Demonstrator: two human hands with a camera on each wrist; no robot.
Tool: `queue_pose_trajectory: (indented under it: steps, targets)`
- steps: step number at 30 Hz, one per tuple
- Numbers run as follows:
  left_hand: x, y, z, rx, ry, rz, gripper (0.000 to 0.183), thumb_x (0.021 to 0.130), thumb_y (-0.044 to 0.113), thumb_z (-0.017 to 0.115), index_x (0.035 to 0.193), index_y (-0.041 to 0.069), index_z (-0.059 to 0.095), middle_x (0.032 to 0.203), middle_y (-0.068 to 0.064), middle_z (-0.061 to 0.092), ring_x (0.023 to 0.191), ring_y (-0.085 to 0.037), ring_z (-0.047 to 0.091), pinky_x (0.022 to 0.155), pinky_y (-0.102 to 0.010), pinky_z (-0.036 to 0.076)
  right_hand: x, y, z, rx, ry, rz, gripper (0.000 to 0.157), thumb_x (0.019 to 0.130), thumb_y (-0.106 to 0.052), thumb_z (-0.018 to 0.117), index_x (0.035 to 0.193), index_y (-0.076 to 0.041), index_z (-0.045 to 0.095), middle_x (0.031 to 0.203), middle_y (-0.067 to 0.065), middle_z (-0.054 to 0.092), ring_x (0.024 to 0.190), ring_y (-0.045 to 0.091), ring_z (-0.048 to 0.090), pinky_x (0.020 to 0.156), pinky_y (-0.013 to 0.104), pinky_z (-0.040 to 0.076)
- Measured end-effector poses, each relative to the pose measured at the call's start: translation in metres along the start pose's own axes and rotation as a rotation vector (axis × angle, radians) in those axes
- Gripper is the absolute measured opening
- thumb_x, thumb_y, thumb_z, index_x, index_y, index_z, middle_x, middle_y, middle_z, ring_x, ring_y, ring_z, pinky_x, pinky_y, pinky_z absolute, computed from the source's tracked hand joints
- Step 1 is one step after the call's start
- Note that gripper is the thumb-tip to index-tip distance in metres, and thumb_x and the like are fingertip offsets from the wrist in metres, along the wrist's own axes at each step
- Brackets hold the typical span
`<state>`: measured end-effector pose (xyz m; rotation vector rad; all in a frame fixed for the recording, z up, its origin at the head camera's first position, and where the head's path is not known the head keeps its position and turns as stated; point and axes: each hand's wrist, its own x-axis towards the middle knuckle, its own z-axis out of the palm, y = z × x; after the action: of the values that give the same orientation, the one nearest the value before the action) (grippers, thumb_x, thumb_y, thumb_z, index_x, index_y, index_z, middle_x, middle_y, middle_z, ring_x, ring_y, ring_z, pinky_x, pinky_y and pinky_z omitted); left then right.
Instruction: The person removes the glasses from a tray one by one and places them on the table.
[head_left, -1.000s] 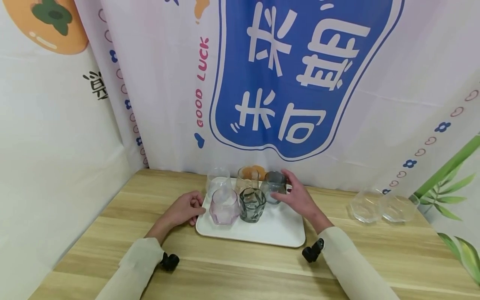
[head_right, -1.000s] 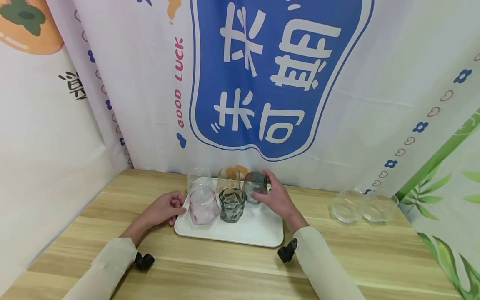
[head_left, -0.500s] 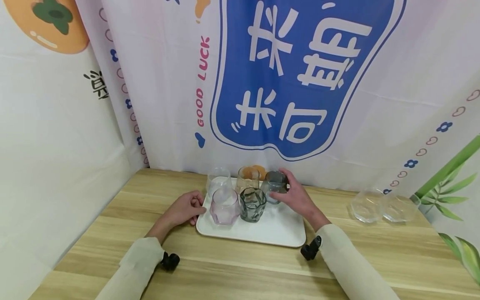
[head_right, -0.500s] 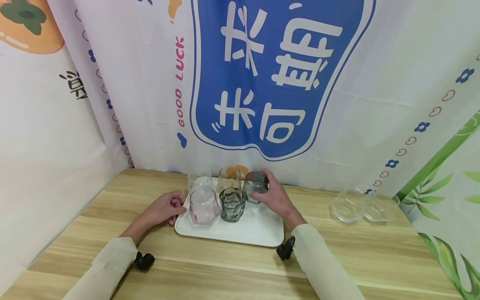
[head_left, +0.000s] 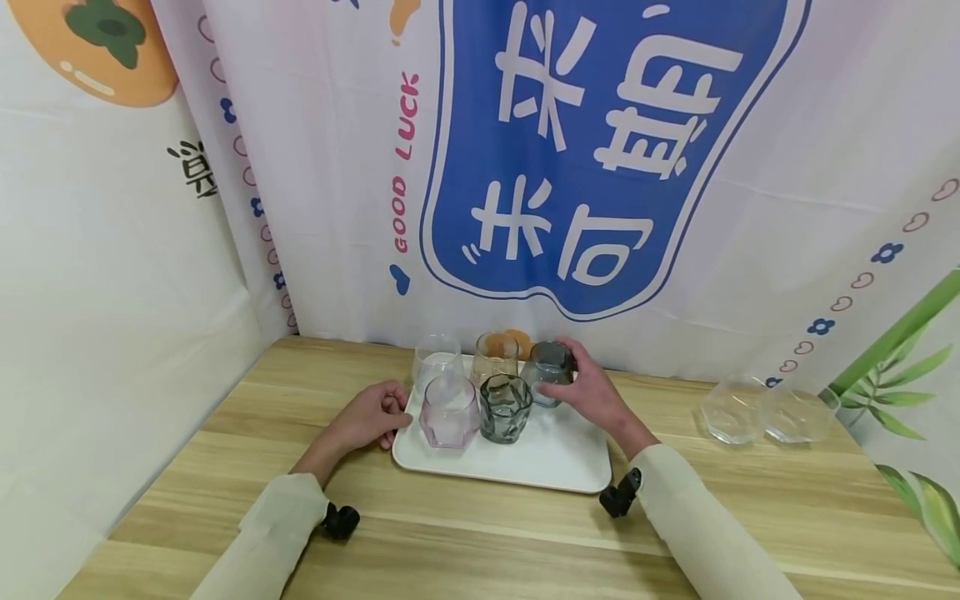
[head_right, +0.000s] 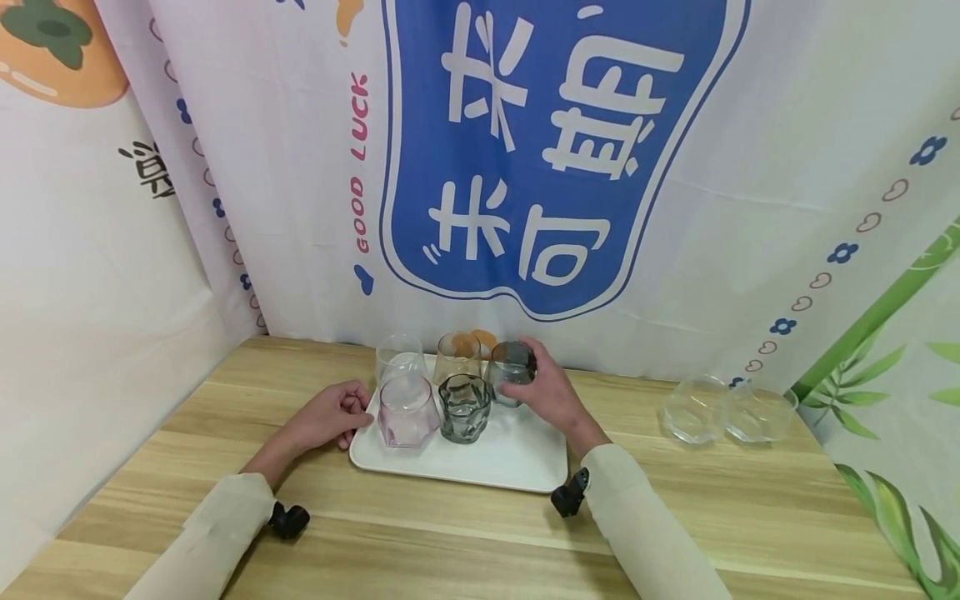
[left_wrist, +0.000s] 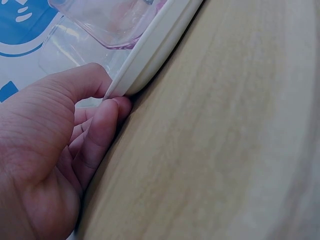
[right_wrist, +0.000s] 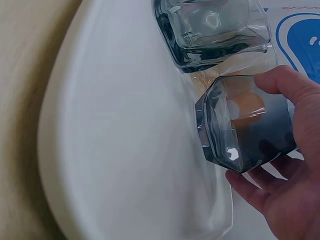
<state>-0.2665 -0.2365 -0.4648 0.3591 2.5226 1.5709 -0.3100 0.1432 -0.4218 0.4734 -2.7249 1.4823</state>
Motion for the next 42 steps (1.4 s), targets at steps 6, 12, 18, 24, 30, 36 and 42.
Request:
queue_pose_trajectory:
  steps: [6, 12, 18, 24, 30, 36, 42]
  targets:
    - [0.000, 0.000, 0.000, -0.004, 0.002, -0.001, 0.017, 0.093, 0.002, 0.069, 0.101, -0.001, 0.054, 0.070, -0.007, 0.057, 0.052, -0.017, 0.058, 0.046, -0.027, 0.052, 0.000, -0.003, 0.001, 0.003, 0.010, 0.019, 0.088, 0.087, -0.021, 0.085, 0.157, -0.011, 0.032, 0.152, 0.020, 0.045, 0.137, 0.042, 0.044, 0.110, 0.059, 0.040]
    - [-0.001, 0.000, 0.000, -0.006, -0.002, -0.007, 0.016, 0.093, 0.001, 0.069, 0.101, -0.001, 0.054, 0.070, -0.007, 0.057, 0.052, -0.017, 0.058, 0.046, -0.026, 0.052, -0.002, -0.004, -0.003, -0.002, 0.010, 0.036, 0.087, 0.085, -0.021, 0.086, 0.153, -0.006, 0.033, 0.149, 0.021, 0.047, 0.135, 0.041, 0.046, 0.109, 0.058, 0.041]
    - [0.000, 0.002, -0.001, 0.003, 0.005, -0.003, 0.016, 0.093, 0.002, 0.069, 0.101, -0.001, 0.055, 0.070, -0.007, 0.057, 0.052, -0.017, 0.058, 0.046, -0.026, 0.052, -0.003, -0.009, -0.011, -0.026, 0.027, 0.041, 0.086, 0.084, -0.023, 0.086, 0.151, -0.006, 0.034, 0.146, 0.022, 0.049, 0.131, 0.041, 0.049, 0.108, 0.058, 0.042]
    - [-0.001, 0.002, -0.002, 0.005, 0.012, -0.007, 0.017, 0.093, 0.002, 0.069, 0.101, -0.001, 0.055, 0.071, -0.007, 0.057, 0.052, -0.017, 0.058, 0.046, -0.027, 0.052, -0.007, -0.014, -0.017, -0.042, 0.038, 0.025, 0.086, 0.084, -0.022, 0.086, 0.150, -0.005, 0.034, 0.144, 0.022, 0.050, 0.128, 0.041, 0.052, 0.106, 0.057, 0.044]
    - [-0.001, 0.001, -0.002, -0.007, 0.005, -0.004, 0.017, 0.093, 0.001, 0.069, 0.101, -0.001, 0.055, 0.071, -0.007, 0.057, 0.052, -0.017, 0.058, 0.046, -0.027, 0.052, -0.016, -0.021, -0.024, -0.064, 0.038, 0.028, 0.086, 0.084, -0.022, 0.085, 0.150, -0.002, 0.033, 0.144, 0.025, 0.050, 0.127, 0.042, 0.053, 0.104, 0.056, 0.047]
    - [-0.001, 0.000, -0.002, -0.004, 0.005, -0.003, 0.017, 0.093, 0.001, 0.069, 0.101, -0.002, 0.054, 0.071, -0.007, 0.057, 0.052, -0.017, 0.058, 0.046, -0.027, 0.052, -0.025, -0.025, -0.036, -0.110, 0.049, 0.036, 0.087, 0.085, -0.025, 0.084, 0.151, 0.000, 0.033, 0.145, 0.027, 0.049, 0.127, 0.044, 0.052, 0.104, 0.058, 0.047]
    - [-0.001, 0.001, 0.000, -0.015, -0.007, 0.002, 0.017, 0.093, 0.001, 0.069, 0.102, -0.002, 0.055, 0.071, -0.008, 0.057, 0.052, -0.017, 0.058, 0.046, -0.026, 0.052, -0.040, -0.026, -0.054, -0.128, 0.071, 0.035, 0.085, 0.086, -0.025, 0.084, 0.149, 0.001, 0.035, 0.144, 0.028, 0.049, 0.128, 0.045, 0.051, 0.105, 0.060, 0.044]
